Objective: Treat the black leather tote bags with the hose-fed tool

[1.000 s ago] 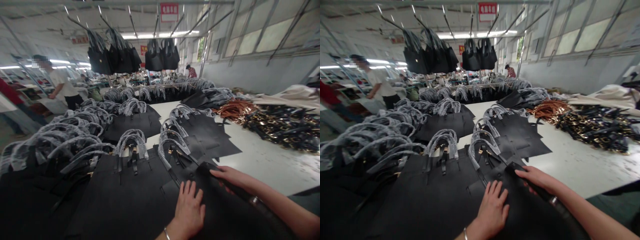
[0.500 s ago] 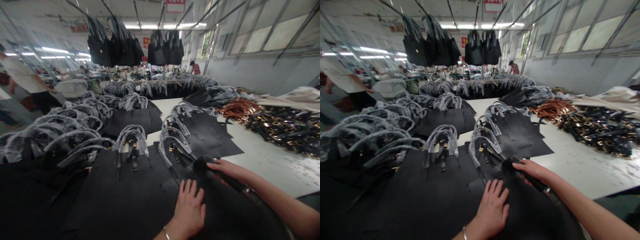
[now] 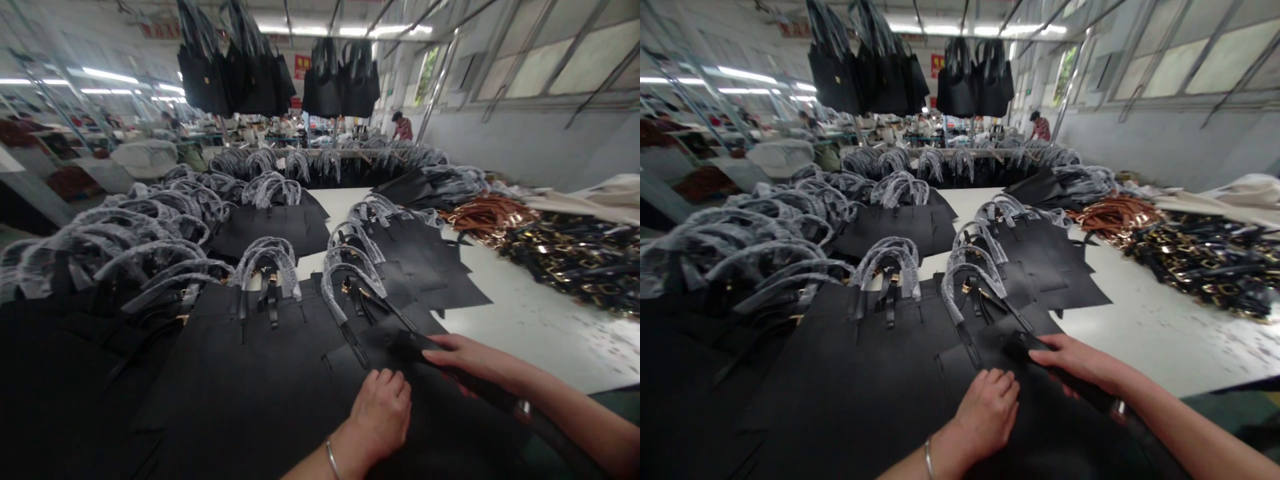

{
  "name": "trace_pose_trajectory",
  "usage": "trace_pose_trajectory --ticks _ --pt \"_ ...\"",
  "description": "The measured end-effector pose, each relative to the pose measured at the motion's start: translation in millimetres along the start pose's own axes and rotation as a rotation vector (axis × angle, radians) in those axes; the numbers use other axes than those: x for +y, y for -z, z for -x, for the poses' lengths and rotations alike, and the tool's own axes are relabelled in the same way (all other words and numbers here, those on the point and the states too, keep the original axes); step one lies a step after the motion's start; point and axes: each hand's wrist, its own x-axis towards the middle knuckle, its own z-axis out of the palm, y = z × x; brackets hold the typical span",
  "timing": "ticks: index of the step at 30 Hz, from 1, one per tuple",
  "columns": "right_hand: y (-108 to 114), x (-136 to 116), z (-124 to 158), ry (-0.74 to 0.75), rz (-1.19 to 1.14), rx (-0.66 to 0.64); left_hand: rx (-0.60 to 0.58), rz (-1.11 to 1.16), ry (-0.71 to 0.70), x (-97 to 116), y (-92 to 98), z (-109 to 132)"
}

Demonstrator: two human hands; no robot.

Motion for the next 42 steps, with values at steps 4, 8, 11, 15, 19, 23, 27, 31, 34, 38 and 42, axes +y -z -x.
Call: trace_pose_trajectory --ticks 4,8,11,15,19,23,27,31,34,38,42 --pt "-9 -12 -14 0.019 0.002 -0.012 -0.006 -0.03 -0.03 -1 2.0 -1" --pt "-9 -20 -15 0.058 0.034 -0.029 0.002 -0.02 -0.003 0 3.4 0" --pt "-3 -17 -11 0.025 0.071 -0.048 0.007 -0.021 -0.008 0 2.9 1" --pt "-6 -14 -16 0.0 0.074 -0.042 0.012 -0.039 -0.036 -1 2.8 1" --pt "-25 -24 -28 0.224 0.098 0.118 0.051 -0.071 -0.051 -4 -2.5 2" --pt "-32 -33 -18 0.231 0.087 0.08 0.071 -0.12 -0.232 -9 -17.0 4" --pt "-35 -30 -6 0.072 0.126 -0.088 0.109 -0.122 -0.346 -13 -27.0 5" --pt "-50 -36 -17 0.005 0.124 -0.132 0.099 -0.122 -0.369 -14 -27.9 4" --pt "-60 -52 -28 0.04 0.134 -0.145 0.095 -0.102 -0.354 -14 -26.8 3" --pt "-52 -68 -28 0.056 0.201 -0.206 0.095 -0.076 -0.341 -14 -23.8 5" --pt "-29 -67 -24 -0.018 0.269 -0.298 0.084 -0.042 -0.302 -13 -21.5 7"
